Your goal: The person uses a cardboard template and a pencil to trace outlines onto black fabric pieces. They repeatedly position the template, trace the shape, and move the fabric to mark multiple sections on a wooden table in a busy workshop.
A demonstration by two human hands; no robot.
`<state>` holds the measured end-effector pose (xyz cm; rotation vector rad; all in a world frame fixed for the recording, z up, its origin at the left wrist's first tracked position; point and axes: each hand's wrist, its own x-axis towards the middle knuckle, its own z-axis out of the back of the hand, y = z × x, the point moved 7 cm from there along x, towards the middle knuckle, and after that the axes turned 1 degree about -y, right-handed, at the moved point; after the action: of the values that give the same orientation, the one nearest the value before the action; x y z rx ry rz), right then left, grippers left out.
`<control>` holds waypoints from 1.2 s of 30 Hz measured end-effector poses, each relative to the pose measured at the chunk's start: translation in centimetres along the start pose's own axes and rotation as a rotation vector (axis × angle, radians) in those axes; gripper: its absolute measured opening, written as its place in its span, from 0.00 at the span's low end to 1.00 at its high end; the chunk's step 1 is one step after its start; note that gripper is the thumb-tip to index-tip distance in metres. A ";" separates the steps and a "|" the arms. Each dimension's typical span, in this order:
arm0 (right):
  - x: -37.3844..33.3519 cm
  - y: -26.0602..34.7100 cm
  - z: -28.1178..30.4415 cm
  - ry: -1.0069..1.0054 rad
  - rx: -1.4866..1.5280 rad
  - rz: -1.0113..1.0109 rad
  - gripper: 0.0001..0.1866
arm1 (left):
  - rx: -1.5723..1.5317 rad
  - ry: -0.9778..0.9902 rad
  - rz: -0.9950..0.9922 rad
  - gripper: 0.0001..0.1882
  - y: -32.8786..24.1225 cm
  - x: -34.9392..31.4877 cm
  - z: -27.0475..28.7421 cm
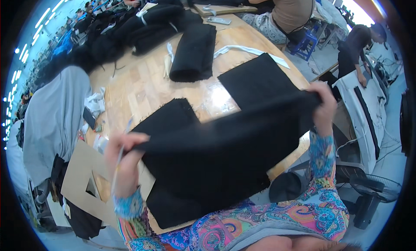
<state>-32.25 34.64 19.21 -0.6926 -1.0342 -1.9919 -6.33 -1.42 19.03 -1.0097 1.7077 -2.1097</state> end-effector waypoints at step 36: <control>-14.5 -38.0 9.7 0.068 -0.832 -0.669 0.11 | 0.224 0.687 -0.392 0.07 16.0 -10.9 -34.6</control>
<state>-54.50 62.52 -2.68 -0.7358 -0.3594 -3.0581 -24.25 26.70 -2.38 -0.6213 1.5448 -3.0899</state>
